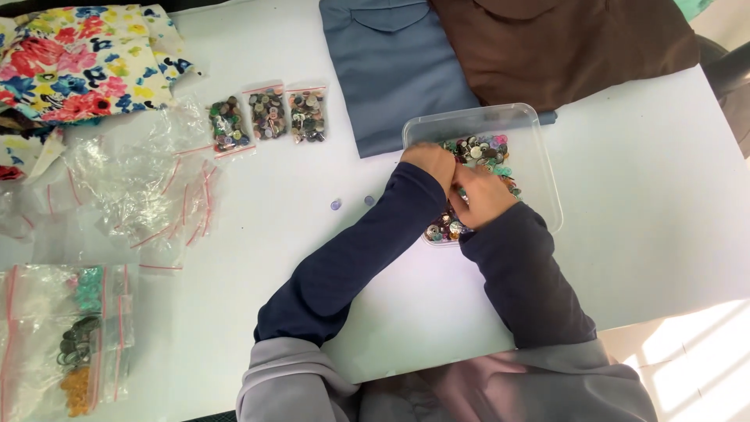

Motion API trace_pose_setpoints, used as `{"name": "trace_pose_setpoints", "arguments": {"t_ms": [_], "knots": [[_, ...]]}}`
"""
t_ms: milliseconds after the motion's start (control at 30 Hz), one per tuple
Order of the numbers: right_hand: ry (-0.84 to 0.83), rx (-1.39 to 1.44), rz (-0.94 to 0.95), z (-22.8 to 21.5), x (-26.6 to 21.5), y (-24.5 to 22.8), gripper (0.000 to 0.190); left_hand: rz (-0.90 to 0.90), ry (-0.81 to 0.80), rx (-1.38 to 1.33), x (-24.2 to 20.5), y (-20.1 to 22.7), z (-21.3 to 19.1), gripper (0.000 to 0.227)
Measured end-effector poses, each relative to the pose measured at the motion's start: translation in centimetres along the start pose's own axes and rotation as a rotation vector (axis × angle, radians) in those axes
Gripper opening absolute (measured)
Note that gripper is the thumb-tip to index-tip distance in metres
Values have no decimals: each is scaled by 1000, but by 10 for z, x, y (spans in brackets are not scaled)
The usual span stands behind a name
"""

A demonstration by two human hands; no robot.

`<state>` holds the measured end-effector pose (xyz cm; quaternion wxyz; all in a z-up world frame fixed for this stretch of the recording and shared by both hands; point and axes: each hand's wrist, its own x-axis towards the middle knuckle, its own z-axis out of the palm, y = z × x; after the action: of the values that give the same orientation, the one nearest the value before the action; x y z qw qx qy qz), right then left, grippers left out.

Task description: Sorting buttons by color and type from a container into small plastic bags

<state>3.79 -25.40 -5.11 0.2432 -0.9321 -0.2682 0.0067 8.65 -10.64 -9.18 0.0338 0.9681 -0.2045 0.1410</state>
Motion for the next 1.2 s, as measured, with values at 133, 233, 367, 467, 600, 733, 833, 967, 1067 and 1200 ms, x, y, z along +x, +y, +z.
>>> {"name": "trace_pose_setpoints", "arguments": {"t_ms": [133,233,367,467,600,733,833,967,1067,1200], "knots": [[-171,-1,-38,-14,5,-13,19,23,-68,-7,2,-6,17,21],[-270,-61,-39,-12,4,-12,23,18,-117,-62,-3,-7,7,22],[-294,-126,25,-3,5,-4,25,32,-90,-63,-5,-8,-5,28],[-276,-107,89,2,2,3,22,30,-100,-112,-4,-8,-17,23],[-257,-119,178,20,-3,20,22,6,-109,-174,-7,-5,-56,15],[-250,-136,197,27,-5,28,19,24,-137,-209,-6,-12,-48,8],[-238,-155,199,21,-5,23,18,34,-135,-296,-6,-15,-58,7],[-85,-158,223,10,-5,17,19,9,-113,-483,-11,-18,-83,16],[53,-107,203,1,-5,18,18,27,-32,-618,-19,-24,-116,14],[162,13,133,-19,-8,9,15,100,73,-654,-35,-40,-136,27]]}}
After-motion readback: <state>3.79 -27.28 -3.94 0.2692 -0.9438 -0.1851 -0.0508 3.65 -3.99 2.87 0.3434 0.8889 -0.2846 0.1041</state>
